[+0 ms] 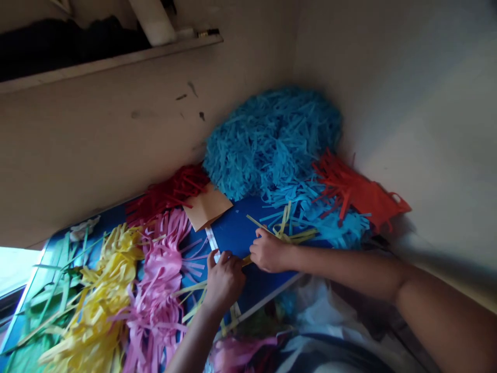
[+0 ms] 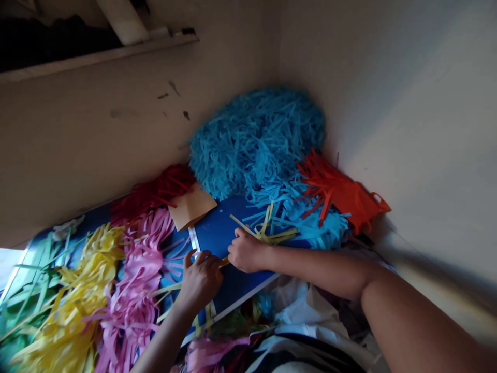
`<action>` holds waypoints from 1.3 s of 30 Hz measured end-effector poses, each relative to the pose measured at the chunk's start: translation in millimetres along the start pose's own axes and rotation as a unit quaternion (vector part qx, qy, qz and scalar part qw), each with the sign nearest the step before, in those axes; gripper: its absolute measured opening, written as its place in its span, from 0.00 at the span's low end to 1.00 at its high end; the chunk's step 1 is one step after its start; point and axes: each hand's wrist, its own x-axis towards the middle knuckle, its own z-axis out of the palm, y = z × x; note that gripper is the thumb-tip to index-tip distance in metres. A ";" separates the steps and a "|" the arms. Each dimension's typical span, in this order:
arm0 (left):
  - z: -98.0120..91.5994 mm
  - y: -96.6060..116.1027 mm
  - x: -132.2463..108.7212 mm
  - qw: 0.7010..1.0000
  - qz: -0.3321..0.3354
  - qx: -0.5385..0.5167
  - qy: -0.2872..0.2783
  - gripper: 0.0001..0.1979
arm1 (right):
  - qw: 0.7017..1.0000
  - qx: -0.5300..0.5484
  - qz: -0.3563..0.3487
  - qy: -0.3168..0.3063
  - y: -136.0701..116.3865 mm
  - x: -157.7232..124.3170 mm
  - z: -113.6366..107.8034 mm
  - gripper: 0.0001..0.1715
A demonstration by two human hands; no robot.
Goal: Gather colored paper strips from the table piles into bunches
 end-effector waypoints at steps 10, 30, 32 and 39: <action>9.2 -16.2 -23.4 0.998 -0.044 -0.025 0.040 0.10 | 0.982 0.075 0.135 0.105 19.4 -34.3 24.1 0.09; 13.8 -26.2 -10.2 0.989 -0.133 -0.048 -0.040 0.12 | 0.946 0.200 0.253 0.019 35.7 -8.4 11.1 0.06; 10.7 -26.9 -7.0 0.987 -0.142 -0.037 -0.058 0.11 | 0.942 0.199 0.270 0.002 34.0 -5.5 7.5 0.05; 3.2 -24.6 -14.7 0.999 -0.033 0.001 -0.002 0.17 | 0.934 0.204 0.290 0.037 35.9 -10.7 11.6 0.06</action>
